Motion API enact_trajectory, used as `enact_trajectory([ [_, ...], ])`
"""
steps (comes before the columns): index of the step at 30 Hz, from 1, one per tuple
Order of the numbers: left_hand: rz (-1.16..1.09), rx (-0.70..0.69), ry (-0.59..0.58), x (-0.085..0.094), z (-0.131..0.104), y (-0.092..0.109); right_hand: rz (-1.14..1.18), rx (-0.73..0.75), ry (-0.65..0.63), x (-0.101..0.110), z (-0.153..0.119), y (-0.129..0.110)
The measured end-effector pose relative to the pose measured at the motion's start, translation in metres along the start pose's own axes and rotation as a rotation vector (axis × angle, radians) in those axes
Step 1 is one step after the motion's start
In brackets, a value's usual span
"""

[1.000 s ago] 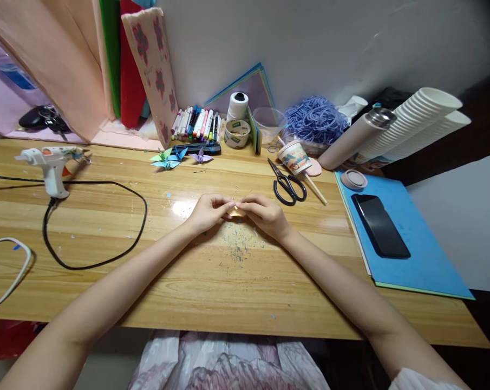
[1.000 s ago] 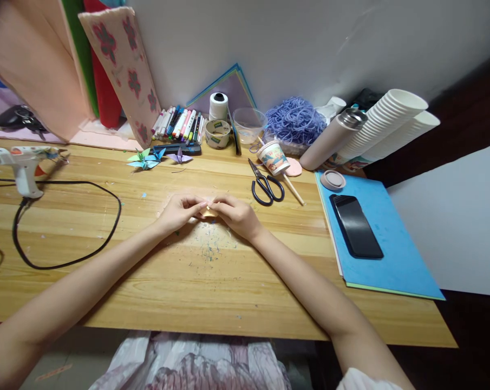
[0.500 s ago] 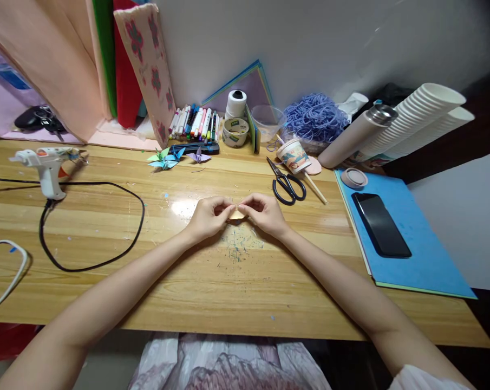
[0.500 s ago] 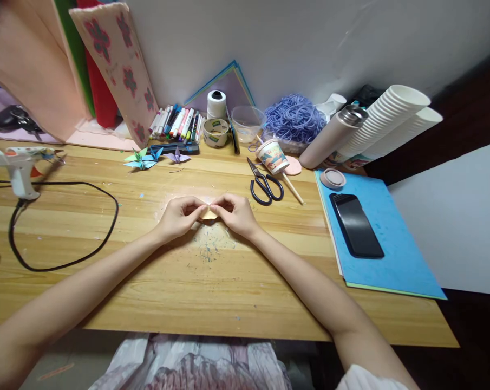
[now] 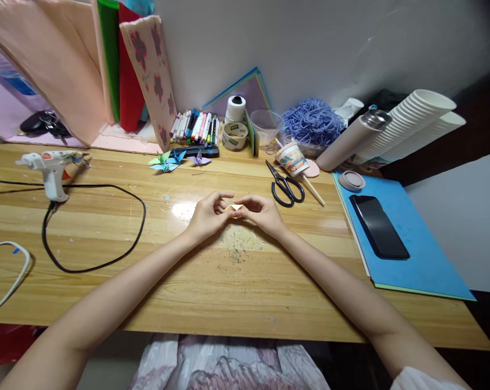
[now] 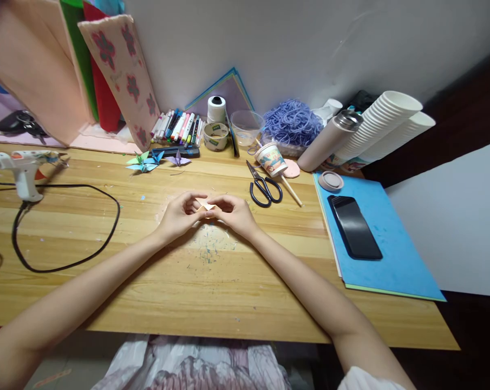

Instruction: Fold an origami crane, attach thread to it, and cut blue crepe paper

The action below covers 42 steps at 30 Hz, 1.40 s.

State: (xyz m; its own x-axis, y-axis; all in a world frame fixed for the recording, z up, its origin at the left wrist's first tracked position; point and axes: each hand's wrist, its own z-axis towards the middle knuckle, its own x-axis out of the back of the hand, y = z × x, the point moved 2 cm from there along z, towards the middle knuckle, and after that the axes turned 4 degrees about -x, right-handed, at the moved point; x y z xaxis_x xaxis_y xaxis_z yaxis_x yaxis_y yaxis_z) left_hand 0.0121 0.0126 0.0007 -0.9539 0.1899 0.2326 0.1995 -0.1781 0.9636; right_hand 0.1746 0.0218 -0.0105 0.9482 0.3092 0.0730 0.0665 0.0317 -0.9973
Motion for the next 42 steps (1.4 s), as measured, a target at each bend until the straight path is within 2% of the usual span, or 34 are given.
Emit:
enact_trajectory([
  [4, 0.09, -0.065, -0.036, 0.0, -0.002, 0.006, 0.026, -0.032, -0.119, -0.001, 0.001, -0.001],
  [6, 0.077, -0.083, -0.056, -0.001, -0.003, 0.008, -0.016, -0.012, -0.139, -0.002, 0.0, -0.001],
  [9, 0.045, -0.048, -0.071, -0.002, -0.002, 0.007, -0.11, 0.08, -0.056, -0.002, -0.002, -0.004],
  [14, -0.142, 0.1, -0.124, -0.001, 0.003, -0.001, -0.277, 0.258, 0.143, -0.002, -0.007, -0.012],
  [19, -0.208, 0.128, -0.244, -0.001, 0.004, -0.001, -0.405, 0.451, 0.296, -0.002, -0.013, -0.018],
  [25, 0.021, 0.013, -0.253, -0.001, 0.003, 0.004, -0.48, 0.666, 0.247, -0.002, -0.019, -0.021],
  [29, -0.047, -0.048, -0.374, -0.001, 0.004, 0.007, -0.494, 0.743, 0.201, -0.004, -0.022, -0.022],
  [31, -0.107, -0.035, -0.397, 0.0, 0.004, 0.006, -0.47, 0.703, 0.225, -0.005, -0.021, -0.021],
  [34, -0.117, 0.002, -0.323, 0.001, 0.003, 0.003, -0.391, 0.497, 0.231, -0.005, -0.015, -0.018],
  [38, -0.115, 0.037, -0.293, -0.001, 0.0, 0.002, -0.187, 0.181, 0.044, -0.004, -0.005, -0.011],
  [42, -0.053, 0.039, -0.295, -0.001, -0.001, 0.005, -0.001, 0.07, -0.097, 0.001, 0.001, -0.007],
])
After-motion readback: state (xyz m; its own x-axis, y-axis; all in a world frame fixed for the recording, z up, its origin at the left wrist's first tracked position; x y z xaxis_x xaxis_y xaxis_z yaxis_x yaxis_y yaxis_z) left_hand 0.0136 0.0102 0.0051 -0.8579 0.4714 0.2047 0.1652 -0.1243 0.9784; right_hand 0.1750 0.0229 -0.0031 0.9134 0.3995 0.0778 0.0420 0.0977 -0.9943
